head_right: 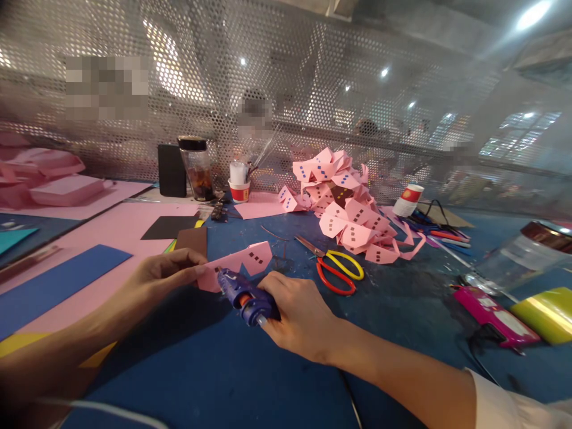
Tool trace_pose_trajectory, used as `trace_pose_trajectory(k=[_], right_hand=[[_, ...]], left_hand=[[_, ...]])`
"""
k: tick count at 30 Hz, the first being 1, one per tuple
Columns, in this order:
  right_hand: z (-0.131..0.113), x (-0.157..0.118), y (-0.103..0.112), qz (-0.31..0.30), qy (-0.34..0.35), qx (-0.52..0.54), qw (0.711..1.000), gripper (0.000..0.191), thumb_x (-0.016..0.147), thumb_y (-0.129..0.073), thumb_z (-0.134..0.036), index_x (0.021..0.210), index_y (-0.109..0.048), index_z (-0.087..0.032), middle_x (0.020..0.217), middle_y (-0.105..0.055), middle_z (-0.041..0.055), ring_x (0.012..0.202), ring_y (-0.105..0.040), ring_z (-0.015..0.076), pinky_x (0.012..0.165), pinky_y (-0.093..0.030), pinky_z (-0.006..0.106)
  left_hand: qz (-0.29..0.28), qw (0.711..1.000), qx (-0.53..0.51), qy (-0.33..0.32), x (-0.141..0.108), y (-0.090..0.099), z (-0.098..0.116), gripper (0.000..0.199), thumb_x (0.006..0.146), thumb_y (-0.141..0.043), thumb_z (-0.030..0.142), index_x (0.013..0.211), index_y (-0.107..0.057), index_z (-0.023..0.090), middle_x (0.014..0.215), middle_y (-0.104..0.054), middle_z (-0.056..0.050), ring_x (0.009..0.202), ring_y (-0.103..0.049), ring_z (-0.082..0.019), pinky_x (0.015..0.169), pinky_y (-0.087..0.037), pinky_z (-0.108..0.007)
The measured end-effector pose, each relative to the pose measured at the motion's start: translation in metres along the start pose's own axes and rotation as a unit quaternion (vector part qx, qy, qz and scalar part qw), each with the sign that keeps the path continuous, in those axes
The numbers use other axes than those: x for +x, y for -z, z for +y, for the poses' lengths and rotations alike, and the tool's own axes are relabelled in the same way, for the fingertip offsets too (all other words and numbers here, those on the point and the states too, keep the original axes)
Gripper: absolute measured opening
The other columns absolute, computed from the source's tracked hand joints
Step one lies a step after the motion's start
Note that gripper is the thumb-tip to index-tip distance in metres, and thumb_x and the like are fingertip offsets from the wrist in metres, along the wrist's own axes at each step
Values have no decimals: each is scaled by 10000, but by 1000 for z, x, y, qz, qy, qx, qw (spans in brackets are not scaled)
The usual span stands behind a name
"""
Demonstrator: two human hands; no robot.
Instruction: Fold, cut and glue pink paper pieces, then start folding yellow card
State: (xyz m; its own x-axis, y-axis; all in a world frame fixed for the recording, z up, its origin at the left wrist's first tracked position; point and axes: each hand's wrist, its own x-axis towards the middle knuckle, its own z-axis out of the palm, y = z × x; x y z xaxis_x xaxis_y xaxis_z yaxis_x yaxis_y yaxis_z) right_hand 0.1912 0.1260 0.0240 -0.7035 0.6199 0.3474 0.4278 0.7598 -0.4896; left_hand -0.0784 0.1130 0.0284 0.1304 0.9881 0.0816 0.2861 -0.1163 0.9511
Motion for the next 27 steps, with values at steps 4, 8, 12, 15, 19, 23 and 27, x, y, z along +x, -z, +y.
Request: trace_pose_trajectory(k=[4, 8, 12, 15, 19, 23, 27], right_hand=[[0, -1, 1, -1, 6, -2, 1000, 155, 830, -611, -139, 895, -489, -210, 838, -558, -11, 669, -509, 118, 598, -360, 246], [1, -2, 1, 0, 17, -4, 1000, 163, 826, -608, -143, 911, -488, -211, 849, -561, -9, 678, -512, 122, 610, -362, 250], [1, -1, 0, -3, 31, -13, 999, 147, 821, -587, -154, 919, -492, -210, 841, -565, -9, 664, -504, 123, 609, -361, 255], [2, -1, -1, -7, 26, -14, 1000, 143, 827, -582, -159, 933, -499, -209, 854, -573, -6, 667, -510, 122, 607, -364, 253], [2, -2, -1, -6, 25, -12, 1000, 134, 837, -590, -166, 920, -495, -211, 855, -576, -3, 672, -513, 124, 609, -366, 253], [1, -3, 1, -8, 18, -11, 1000, 132, 838, -600, -174, 914, -498, -210, 845, -571, -5, 669, -514, 125, 603, -369, 250], [1, -4, 1, -11, 13, -11, 1000, 139, 834, -603, -162, 920, -504, -208, 847, -570, -7, 679, -522, 123, 609, -373, 246]], left_hand=[[7, 1000, 9, 0, -1, 0, -1, 270, 873, -636, 473, 801, -672, 216, 757, -659, 18, 754, -577, -157, 696, -422, -240], [20, 1000, 15, 1, 0, 0, -1, 248, 870, -645, 459, 811, -680, 221, 769, -665, 22, 765, -582, -156, 701, -420, -236], [14, 1000, 4, 4, 0, 0, -1, 244, 874, -643, 460, 809, -681, 228, 776, -671, 30, 767, -586, -151, 712, -416, -234], [10, 1000, 6, 5, -1, 0, -2, 239, 876, -642, 456, 821, -681, 226, 786, -678, 26, 773, -584, -155, 712, -411, -238], [16, 1000, 9, 3, -1, 0, -2, 257, 873, -637, 465, 823, -681, 218, 790, -685, 19, 778, -587, -162, 716, -414, -244], [28, 1000, 9, 2, 0, 1, -1, 277, 860, -639, 478, 804, -674, 209, 772, -680, 13, 773, -590, -172, 721, -425, -254], [34, 999, 10, 5, 0, 2, 0, 298, 859, -629, 490, 790, -658, 202, 773, -674, 4, 787, -597, -183, 736, -433, -268]])
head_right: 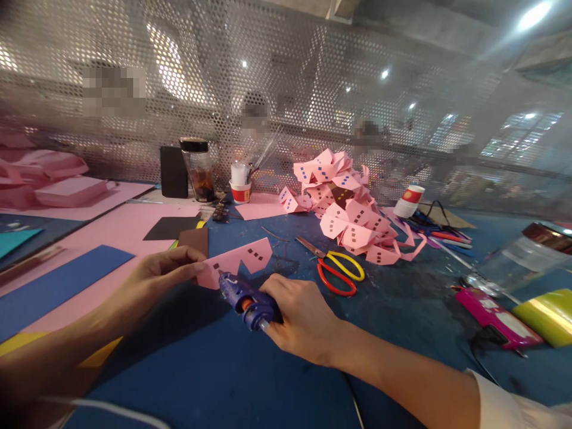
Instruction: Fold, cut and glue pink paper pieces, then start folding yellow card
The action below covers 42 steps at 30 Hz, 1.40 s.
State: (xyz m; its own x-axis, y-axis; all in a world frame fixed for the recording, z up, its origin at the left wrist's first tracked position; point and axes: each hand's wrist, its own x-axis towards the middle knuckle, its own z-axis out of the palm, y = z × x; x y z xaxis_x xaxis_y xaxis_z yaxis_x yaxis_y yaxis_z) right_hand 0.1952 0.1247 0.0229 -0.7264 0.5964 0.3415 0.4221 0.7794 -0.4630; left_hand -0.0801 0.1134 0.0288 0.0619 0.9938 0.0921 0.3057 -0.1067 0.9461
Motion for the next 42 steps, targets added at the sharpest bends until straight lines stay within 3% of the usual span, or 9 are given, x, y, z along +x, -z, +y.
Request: trace_pose_trajectory(k=[42], right_hand=[[3, 0, -4, 6, -7, -19, 1000, 90, 843, -544, -204, 837, -454, -209, 754, -524, -18, 635, -493, 131, 603, -337, 262]], left_hand=[[1, 1000, -26, -6, 1, 0, -2, 246, 844, -669, 448, 760, -670, 216, 739, -673, 35, 737, -583, -146, 703, -416, -227]])
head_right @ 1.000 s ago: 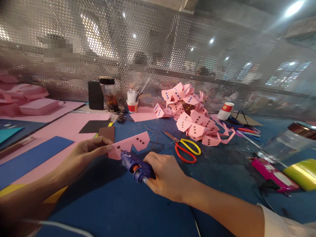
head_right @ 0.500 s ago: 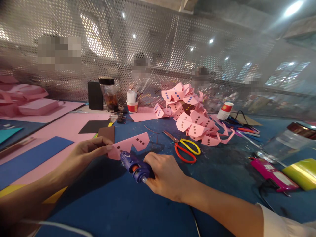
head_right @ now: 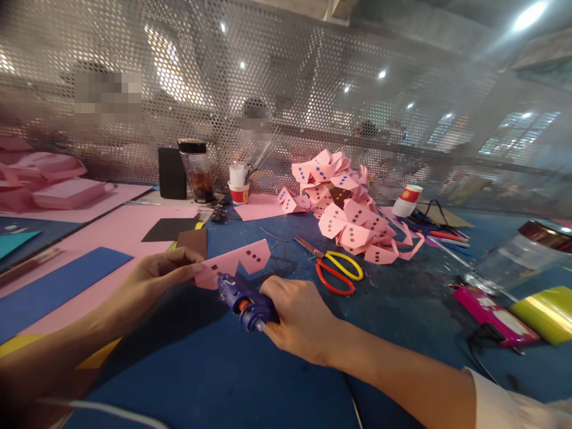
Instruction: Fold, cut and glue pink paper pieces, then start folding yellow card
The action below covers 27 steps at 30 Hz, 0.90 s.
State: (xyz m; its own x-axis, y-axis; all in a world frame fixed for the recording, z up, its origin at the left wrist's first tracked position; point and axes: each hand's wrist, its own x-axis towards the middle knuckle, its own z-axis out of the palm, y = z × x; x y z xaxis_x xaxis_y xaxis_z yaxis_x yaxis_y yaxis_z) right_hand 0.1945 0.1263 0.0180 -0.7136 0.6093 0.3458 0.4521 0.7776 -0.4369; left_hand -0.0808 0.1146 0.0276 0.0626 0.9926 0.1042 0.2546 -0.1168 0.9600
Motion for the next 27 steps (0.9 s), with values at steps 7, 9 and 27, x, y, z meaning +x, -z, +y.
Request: trace_pose_trajectory(k=[7, 9, 27], right_hand=[[0, -1, 0, -5, -10, -2, 1000, 76, 850, -539, -213, 839, -463, -208, 758, -529, -14, 647, -499, 136, 611, -329, 264], [0, -1, 0, -5, -10, -5, 1000, 81, 849, -534, -219, 831, -455, -209, 753, -524, -14, 641, -490, 135, 608, -320, 264], [1, -2, -1, -3, 6, -26, 1000, 119, 815, -520, -175, 814, -409, -219, 726, -496, -33, 624, -451, 124, 594, -275, 258]], left_hand=[[4, 1000, -2, 6, -1, 0, -2, 260, 841, -672, 460, 765, -664, 211, 741, -664, 32, 745, -575, -151, 701, -406, -235], [0, 1000, -4, 9, -1, 1, -3, 261, 841, -670, 466, 778, -669, 213, 753, -671, 28, 751, -576, -155, 709, -407, -240], [1, 1000, -13, 11, -1, -1, 0, 253, 843, -674, 456, 769, -681, 215, 737, -674, 23, 741, -599, -156, 710, -423, -244]])
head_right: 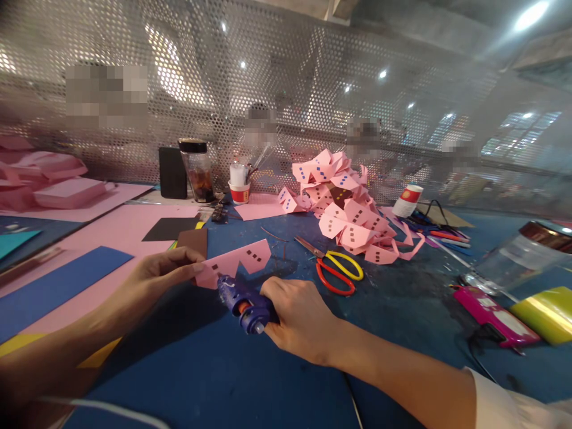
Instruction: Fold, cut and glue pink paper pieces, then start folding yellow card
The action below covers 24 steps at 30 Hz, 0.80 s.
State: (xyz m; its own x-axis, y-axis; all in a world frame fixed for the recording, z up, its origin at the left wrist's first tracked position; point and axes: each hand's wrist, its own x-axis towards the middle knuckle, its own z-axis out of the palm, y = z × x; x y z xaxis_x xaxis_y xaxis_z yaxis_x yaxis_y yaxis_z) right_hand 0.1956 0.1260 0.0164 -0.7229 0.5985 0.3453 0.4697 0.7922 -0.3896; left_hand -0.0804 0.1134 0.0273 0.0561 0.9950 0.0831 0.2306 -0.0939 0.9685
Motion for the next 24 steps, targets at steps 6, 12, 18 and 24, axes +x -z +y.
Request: trace_pose_trajectory(k=[6, 12, 18, 24], right_hand=[[-1, 2, 1, 6, -2, 1, 1000, 127, 814, -514, -171, 803, -398, -220, 714, -487, -35, 612, -443, 122, 586, -267, 257], [-2, 2, 2, 4, -2, 5, 1000, 134, 821, -527, -175, 797, -402, -218, 714, -486, -35, 605, -436, 120, 584, -275, 260], [0, 1, 2, 13, -25, 56, 998, 163, 843, -606, -183, 826, -447, -211, 766, -513, -35, 641, -477, 106, 602, -323, 246], [-6, 4, 6, 34, -60, 121, 990, 179, 894, -612, -271, 801, -473, -208, 745, -518, -38, 619, -460, 96, 587, -340, 241]], left_hand=[[-5, 1000, 6, -1, 2, -1, -1, 271, 850, -659, 472, 787, -681, 209, 778, -704, 6, 767, -605, -171, 722, -425, -263], [1, 1000, 7, -4, 3, 0, -3, 268, 855, -653, 467, 771, -670, 213, 762, -694, 19, 763, -593, -163, 734, -418, -259], [10, 1000, 13, 4, 1, 1, -3, 276, 840, -665, 476, 761, -664, 211, 736, -657, 24, 754, -575, -161, 722, -418, -247], [10, 1000, 15, -1, 2, 3, -5, 267, 846, -653, 469, 770, -664, 213, 747, -655, 17, 759, -570, -169, 726, -429, -245]])
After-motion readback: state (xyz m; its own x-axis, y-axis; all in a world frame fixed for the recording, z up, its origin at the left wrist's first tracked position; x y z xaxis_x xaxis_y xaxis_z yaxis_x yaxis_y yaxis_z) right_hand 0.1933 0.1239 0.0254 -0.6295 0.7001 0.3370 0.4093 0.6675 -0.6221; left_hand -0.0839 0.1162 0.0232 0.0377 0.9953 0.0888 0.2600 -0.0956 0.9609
